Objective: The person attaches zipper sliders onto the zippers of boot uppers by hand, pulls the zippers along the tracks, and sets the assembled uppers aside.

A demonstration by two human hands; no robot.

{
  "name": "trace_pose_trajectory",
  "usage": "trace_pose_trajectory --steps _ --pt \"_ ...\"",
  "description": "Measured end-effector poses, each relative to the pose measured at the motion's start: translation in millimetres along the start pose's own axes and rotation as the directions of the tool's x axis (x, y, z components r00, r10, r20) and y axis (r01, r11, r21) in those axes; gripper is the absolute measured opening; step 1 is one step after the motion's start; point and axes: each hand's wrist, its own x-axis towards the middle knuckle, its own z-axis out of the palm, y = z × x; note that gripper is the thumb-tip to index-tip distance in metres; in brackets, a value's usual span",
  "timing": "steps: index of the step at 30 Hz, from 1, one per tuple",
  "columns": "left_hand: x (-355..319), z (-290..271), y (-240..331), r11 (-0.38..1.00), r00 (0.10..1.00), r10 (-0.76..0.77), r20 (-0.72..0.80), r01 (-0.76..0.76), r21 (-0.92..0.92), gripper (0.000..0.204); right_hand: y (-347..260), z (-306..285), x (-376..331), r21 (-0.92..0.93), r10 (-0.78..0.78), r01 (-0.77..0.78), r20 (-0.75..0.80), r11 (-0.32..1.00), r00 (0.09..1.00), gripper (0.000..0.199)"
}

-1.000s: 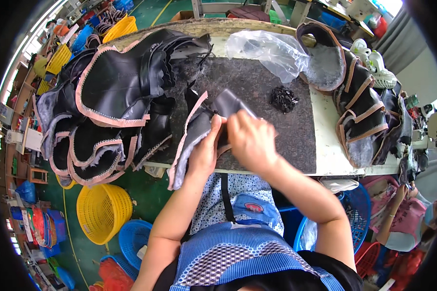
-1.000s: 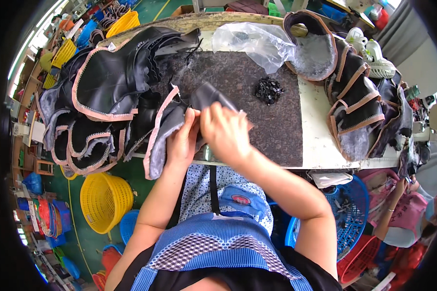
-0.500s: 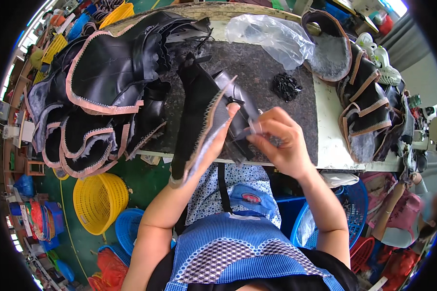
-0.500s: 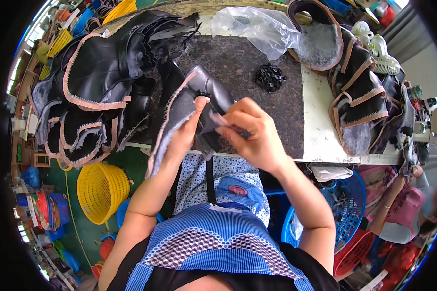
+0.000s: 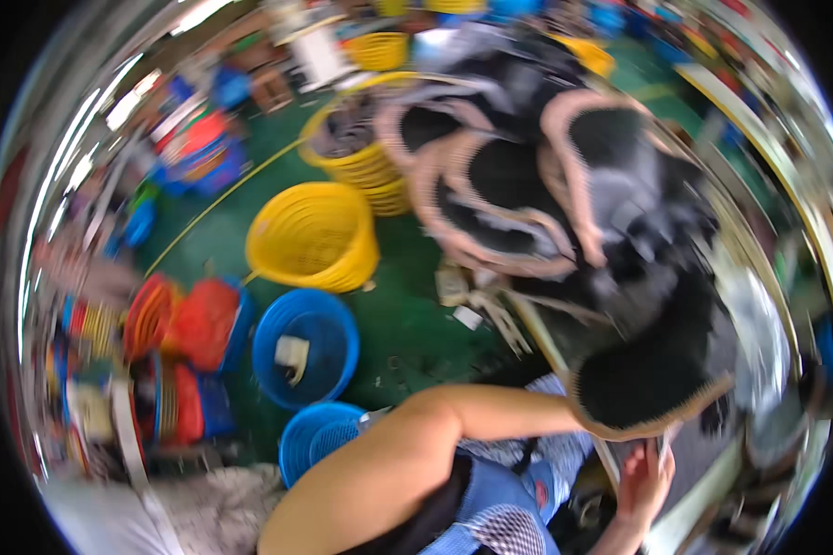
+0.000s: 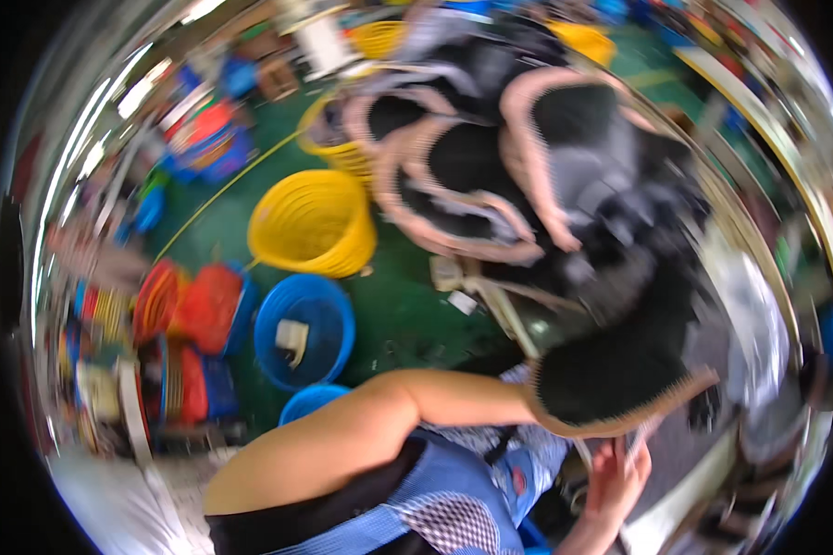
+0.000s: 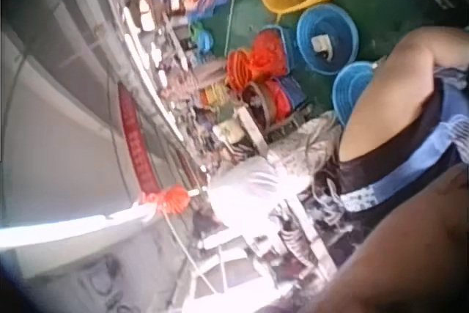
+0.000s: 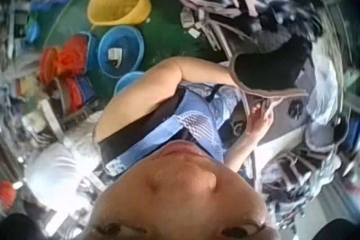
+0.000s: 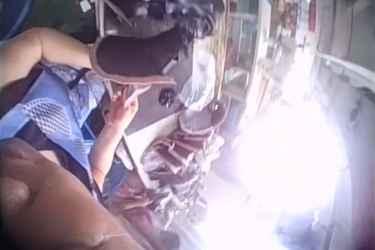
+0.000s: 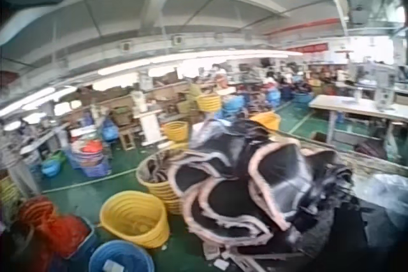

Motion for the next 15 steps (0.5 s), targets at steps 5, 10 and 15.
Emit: trace_pose_trajectory --steps 5,10,15 --pt "-69.7 -29.6 32.1 0.992 0.995 -0.064 -0.082 0.055 -0.114 0.031 8.8 9.9 -8.9 -0.429 -0.349 0.368 0.125 0.825 0.929 0.019" --pt "-98.4 -36.9 38.0 0.975 0.987 -0.119 -0.105 0.097 -0.198 0.035 -5.3 15.8 -18.2 -0.763 -0.733 0.622 0.32 0.177 0.601 0.016" --pt "-78.3 -32.4 21.3 0.934 0.988 -0.155 0.006 0.148 -0.324 0.038 -11.8 16.5 -7.0 -0.596 -0.633 0.523 0.033 0.609 0.774 0.019"
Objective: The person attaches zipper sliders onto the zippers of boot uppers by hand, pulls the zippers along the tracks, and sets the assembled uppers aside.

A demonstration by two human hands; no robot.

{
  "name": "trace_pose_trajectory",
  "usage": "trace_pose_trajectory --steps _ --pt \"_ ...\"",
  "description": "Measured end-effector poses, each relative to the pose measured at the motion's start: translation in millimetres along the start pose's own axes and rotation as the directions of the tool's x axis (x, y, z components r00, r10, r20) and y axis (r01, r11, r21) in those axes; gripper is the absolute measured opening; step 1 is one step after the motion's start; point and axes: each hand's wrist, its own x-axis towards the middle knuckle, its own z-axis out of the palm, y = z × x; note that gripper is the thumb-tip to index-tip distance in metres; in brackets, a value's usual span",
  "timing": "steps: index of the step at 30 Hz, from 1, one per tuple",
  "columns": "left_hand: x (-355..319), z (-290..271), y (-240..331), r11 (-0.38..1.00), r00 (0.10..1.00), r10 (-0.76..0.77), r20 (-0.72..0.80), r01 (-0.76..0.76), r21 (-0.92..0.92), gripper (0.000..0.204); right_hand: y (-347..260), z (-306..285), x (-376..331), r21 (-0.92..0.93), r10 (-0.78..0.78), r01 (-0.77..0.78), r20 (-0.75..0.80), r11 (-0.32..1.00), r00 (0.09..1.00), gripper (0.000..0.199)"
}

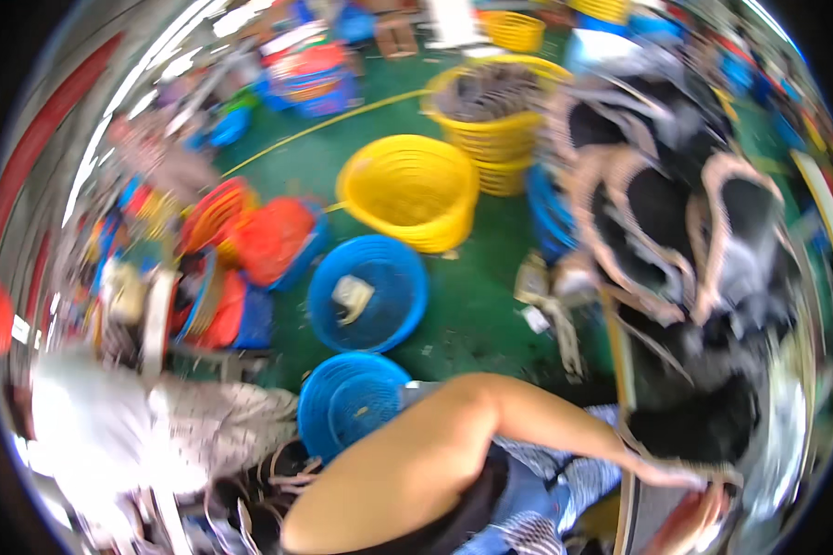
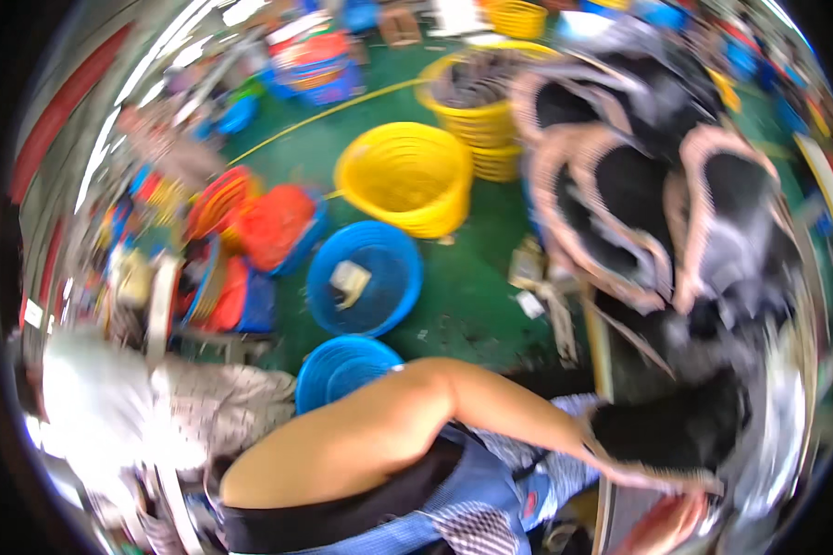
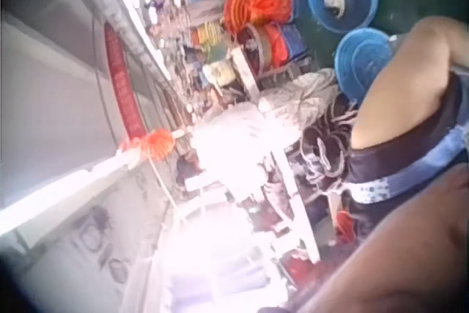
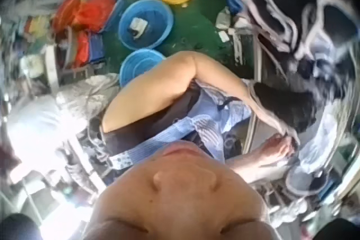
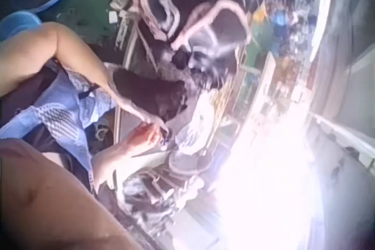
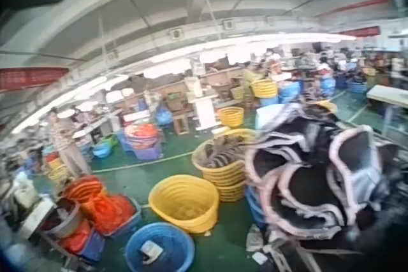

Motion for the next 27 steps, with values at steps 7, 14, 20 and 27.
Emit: trace_pose_trajectory --steps 7,14,20,27 --pt "107.3 -3.7 -56.5 0.973 0.974 -0.164 0.157 0.134 0.19 0.058 19.0 44.2 101.8 0.392 0.286 -0.37 0.258 0.842 0.923 0.017" --pt "157.4 55.9 -77.8 0.986 0.953 -0.16 0.257 0.167 -0.006 0.042 30.7 -19.2 126.4 0.535 0.245 -0.311 0.192 0.786 0.95 0.011" --pt "165.0 66.0 -71.8 0.961 0.954 -0.167 0.249 0.1 0.258 0.046 49.0 -29.0 126.5 0.518 0.237 -0.29 0.167 0.805 0.957 0.011" --pt "167.1 65.6 -110.6 0.998 0.985 -0.061 0.162 0.061 0.002 0.04 56.5 -39.5 119.1 0.497 0.245 -0.288 0.152 0.819 0.958 0.01"
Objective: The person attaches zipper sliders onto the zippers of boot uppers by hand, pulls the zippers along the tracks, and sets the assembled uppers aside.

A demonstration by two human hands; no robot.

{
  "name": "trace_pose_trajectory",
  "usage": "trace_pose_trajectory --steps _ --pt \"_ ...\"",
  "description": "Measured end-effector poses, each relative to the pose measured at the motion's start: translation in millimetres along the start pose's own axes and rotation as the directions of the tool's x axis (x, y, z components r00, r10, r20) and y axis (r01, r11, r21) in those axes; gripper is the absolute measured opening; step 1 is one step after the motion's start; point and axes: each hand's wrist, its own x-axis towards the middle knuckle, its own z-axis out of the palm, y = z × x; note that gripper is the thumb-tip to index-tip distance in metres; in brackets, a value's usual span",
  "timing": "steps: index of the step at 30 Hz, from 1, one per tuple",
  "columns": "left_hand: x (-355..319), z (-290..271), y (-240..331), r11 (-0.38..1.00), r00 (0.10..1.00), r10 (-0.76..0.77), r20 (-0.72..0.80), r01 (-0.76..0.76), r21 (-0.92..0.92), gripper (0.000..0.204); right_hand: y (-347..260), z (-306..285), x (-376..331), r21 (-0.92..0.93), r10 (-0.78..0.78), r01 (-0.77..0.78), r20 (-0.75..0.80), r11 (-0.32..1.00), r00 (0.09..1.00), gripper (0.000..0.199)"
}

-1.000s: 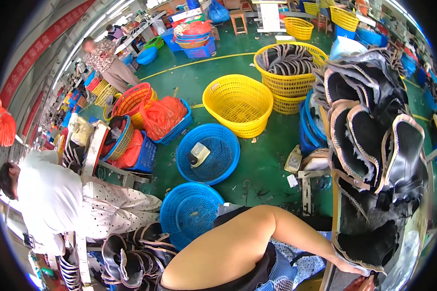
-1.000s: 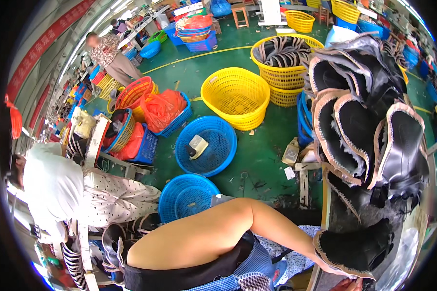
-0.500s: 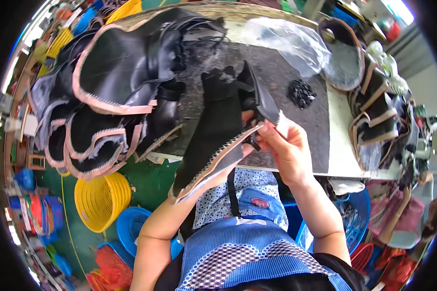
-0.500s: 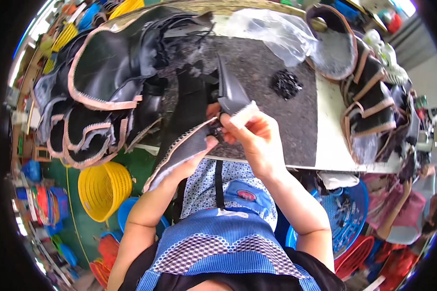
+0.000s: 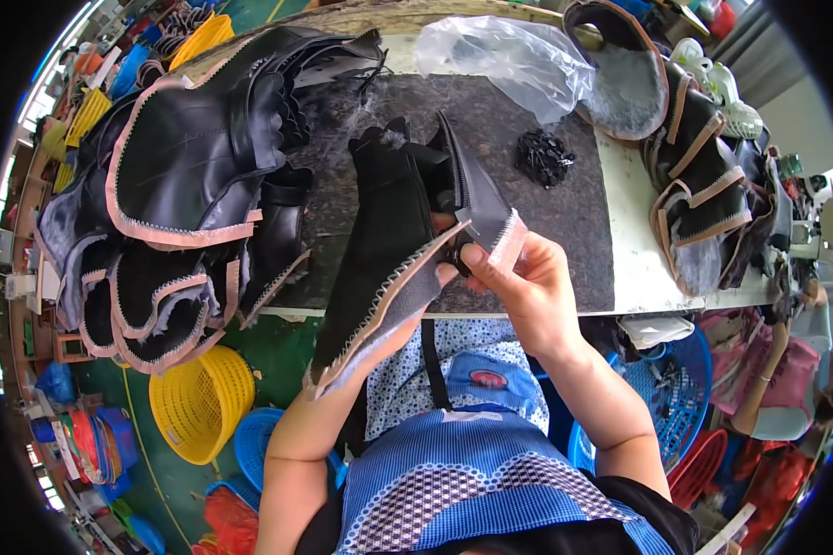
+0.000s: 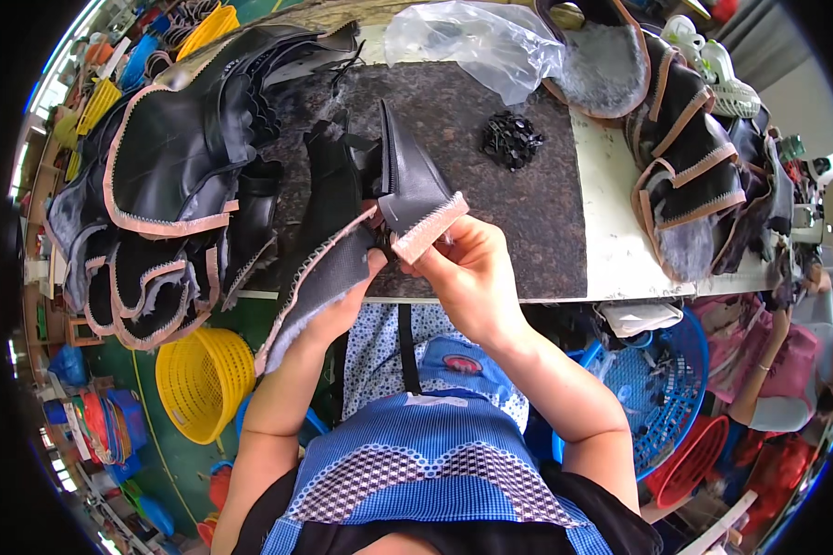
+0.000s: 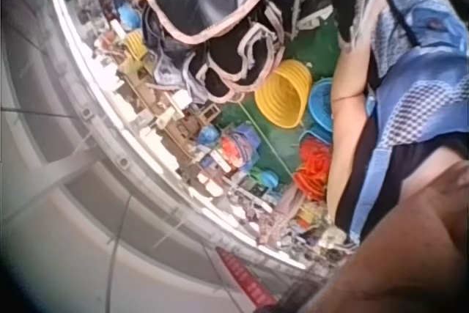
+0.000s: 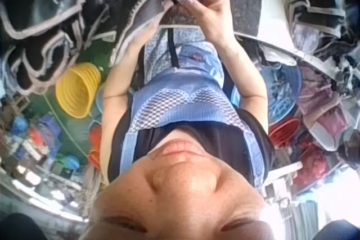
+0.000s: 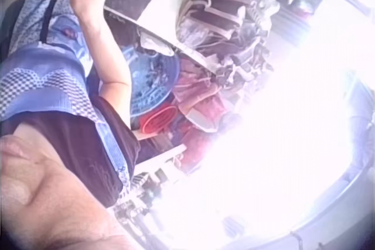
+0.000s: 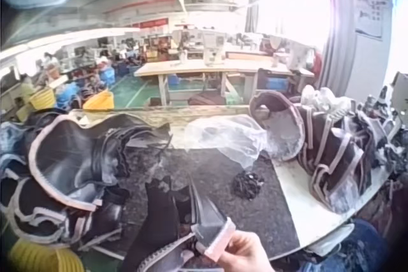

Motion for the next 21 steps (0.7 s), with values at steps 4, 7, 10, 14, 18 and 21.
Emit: trace_pose_trajectory --steps 4,7,10,14,18,21 --pt "-5.1 -11.0 -19.9 0.999 0.999 -0.041 0.02 0.04 0.03 0.033 -3.6 8.0 -3.3 0.13 -0.039 0.047 -0.063 0.99 0.997 0.01" --pt "-5.5 -5.0 -26.5 0.998 0.997 -0.045 -0.057 0.042 -0.052 0.026 0.5 3.9 -4.6 0.072 -0.049 0.056 -0.098 0.996 0.994 0.01" --pt "7.6 19.5 14.8 0.982 0.983 -0.182 0.014 0.181 0.059 0.025 2.4 -2.4 -1.1 0.114 -0.039 0.039 -0.005 0.993 0.999 0.011" --pt "8.3 15.5 3.4 0.955 0.97 -0.239 0.039 0.242 -0.168 0.023 3.7 -5.3 -2.3 0.066 -0.03 0.032 -0.022 0.997 0.999 0.011" --pt "9.0 22.4 7.7 0.975 0.977 -0.213 -0.001 0.213 -0.065 0.023 11.2 -3.0 -3.1 0.104 -0.135 0.134 0.002 0.985 0.991 0.012" --pt "11.5 27.5 6.1 0.98 0.982 -0.188 -0.034 0.19 0.056 0.024 14.9 -4.3 -4.7 0.115 -0.154 0.158 -0.044 0.981 0.987 0.012"
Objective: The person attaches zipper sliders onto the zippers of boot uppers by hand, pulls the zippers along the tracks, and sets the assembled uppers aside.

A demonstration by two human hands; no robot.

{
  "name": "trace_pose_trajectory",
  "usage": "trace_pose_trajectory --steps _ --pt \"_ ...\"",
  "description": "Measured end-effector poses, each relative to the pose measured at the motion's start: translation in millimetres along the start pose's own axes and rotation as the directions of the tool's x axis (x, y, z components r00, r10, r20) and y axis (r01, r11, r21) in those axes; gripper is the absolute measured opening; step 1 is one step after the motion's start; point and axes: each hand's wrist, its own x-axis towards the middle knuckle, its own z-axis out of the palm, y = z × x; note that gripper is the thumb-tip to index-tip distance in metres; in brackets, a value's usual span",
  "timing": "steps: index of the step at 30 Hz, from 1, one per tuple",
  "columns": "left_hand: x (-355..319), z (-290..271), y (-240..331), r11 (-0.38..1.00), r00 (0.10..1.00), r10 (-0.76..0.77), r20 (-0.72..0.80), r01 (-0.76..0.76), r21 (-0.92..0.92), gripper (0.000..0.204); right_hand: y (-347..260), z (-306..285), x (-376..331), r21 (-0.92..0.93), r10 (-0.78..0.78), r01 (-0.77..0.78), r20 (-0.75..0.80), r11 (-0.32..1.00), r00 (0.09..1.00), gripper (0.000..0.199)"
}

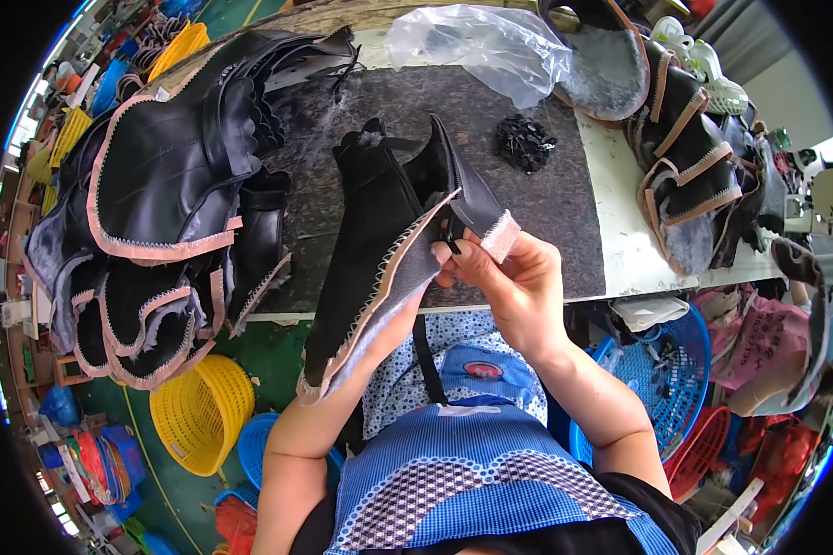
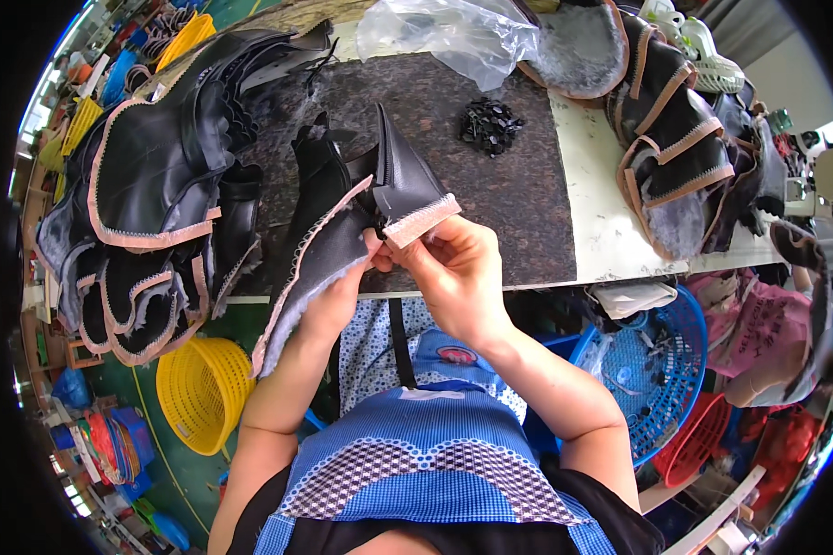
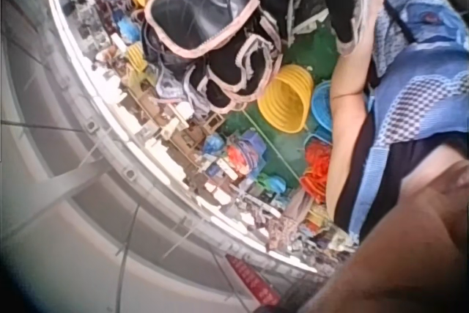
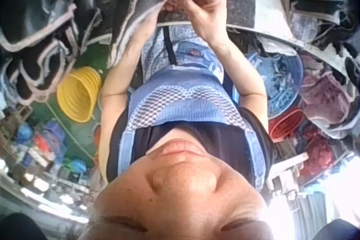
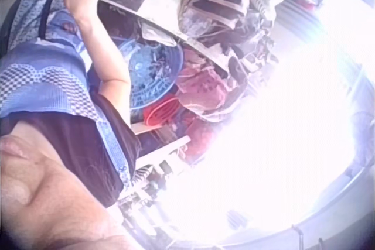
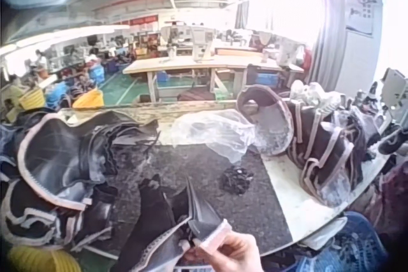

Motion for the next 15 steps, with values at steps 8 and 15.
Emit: trace_pose_trajectory --steps 8,15 --pt "-0.4 7.8 -30.5 0.991 0.986 0.129 -0.105 -0.126 0.039 0.019 -36.0 -12.4 12.4 -0.792 -0.398 0.414 0.237 0.449 0.886 0.013" --pt "-24.0 -31.0 -18.0 0.913 0.966 0.218 0.139 -0.252 0.32 0.024 -72.2 -7.0 39.0 -0.656 -0.245 0.754 0.736 -0.029 0.631 0.029"
